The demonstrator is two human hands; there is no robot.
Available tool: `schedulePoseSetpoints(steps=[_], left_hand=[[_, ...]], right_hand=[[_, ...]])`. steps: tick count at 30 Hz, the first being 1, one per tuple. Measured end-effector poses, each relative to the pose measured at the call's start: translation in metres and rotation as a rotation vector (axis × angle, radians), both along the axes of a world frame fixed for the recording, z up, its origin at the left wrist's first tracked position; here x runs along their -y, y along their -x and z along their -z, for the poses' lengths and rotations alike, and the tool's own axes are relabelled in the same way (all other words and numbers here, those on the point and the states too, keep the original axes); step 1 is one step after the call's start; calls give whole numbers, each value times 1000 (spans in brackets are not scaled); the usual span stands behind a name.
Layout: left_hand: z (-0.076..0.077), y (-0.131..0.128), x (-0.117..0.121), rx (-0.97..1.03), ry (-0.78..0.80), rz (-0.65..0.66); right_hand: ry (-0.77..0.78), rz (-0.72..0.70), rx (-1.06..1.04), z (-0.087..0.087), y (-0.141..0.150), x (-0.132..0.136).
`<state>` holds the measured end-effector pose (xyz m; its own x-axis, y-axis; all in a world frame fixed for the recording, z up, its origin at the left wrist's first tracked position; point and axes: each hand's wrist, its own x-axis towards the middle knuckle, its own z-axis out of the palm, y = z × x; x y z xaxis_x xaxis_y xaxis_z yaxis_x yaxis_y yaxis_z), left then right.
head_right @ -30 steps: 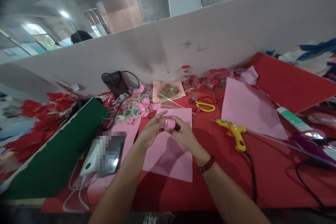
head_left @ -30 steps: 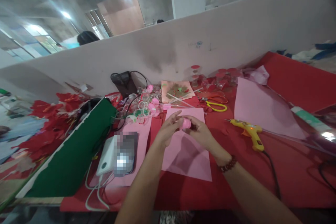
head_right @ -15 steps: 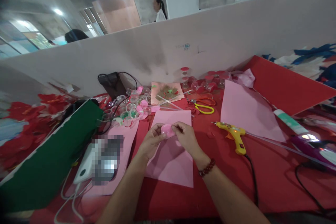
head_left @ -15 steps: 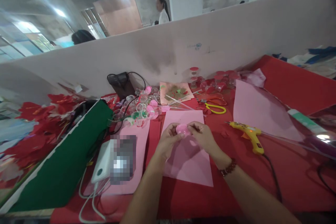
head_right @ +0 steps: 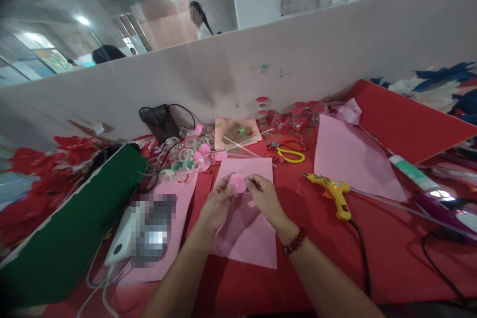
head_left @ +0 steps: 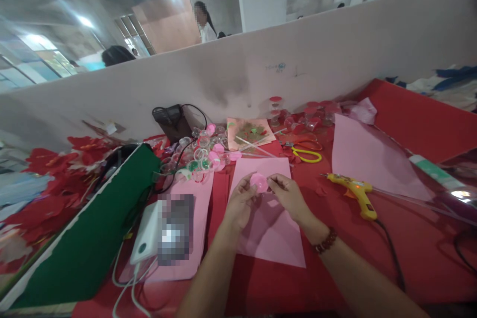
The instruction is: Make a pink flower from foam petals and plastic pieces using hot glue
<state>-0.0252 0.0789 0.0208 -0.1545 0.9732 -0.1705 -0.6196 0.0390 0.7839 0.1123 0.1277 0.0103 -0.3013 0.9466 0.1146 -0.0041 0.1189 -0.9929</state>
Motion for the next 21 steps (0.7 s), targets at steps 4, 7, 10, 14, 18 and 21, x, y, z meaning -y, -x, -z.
schedulePoseSetpoints(steps=[4, 7, 10, 14, 18, 21], left_hand=[[2, 0, 0, 47, -37, 16], [3, 2, -1, 86, -56, 12], [4, 6, -2, 162, -39, -5], [5, 10, -3, 222, 0, 10], [2, 7, -1, 210, 37, 37], [-2, 5, 1, 205, 80, 40]], right_hand=[[-15, 37, -11, -1, 1, 2], [86, 16, -78, -2, 1, 4], [127, -23, -155, -4, 2, 5], [121, -46, -227, -6, 4, 6], [162, -36, -223, -7, 2, 8], [198, -47, -192, -11, 0, 9]])
